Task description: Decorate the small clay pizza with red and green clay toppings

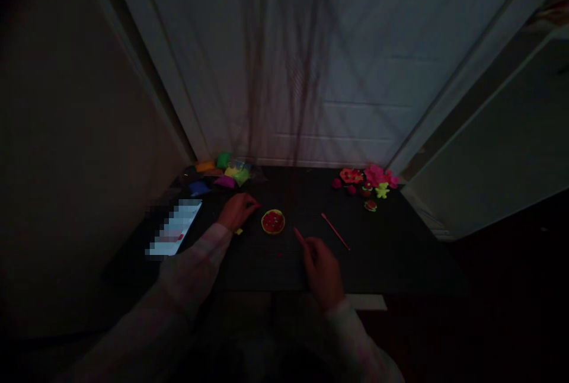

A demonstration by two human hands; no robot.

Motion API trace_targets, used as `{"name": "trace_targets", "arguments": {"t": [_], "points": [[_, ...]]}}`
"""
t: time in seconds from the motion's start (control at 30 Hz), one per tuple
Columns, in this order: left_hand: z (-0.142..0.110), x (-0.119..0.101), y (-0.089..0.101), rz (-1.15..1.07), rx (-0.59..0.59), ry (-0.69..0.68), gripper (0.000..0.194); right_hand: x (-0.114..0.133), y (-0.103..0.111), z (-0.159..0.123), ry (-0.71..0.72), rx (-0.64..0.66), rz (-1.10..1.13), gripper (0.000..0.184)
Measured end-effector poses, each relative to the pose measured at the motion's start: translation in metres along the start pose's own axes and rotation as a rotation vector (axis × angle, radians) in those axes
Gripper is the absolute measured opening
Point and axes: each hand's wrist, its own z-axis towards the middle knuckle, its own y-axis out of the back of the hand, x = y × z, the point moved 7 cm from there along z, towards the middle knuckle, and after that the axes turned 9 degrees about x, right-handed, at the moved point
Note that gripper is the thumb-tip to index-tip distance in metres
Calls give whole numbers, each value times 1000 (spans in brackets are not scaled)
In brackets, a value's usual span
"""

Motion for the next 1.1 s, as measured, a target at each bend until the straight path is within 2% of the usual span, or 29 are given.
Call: {"name": "trace_targets", "arguments": {"t": [0.17,0.4,0.47,0.6,0.73,0.9,1.0,1.1], "points": [[2,3,-9,17,56,37,25,-17,10,11,-15,-41,-122,21],[6,3,-8,-33,102,90,26,-2,12,8,29,-97,-311,25],[5,2,-6,-56,105,78,26,10,6,4,91,-64,-332,25],[1,1,2,-119,87,48,25,35,-20,0,274,120,-335,20],[-6,6,24,-201,1,53,23,42,-34,6,323,213,-355,18],[-28,23,55,-313,-192,125,21,44,-35,5,338,256,-396,18],[-50,31,60,-387,-275,174,26,50,-34,-6,376,275,-427,21],[-73,32,52,-457,-307,198,29,56,-33,-19,425,294,-453,27]]}}
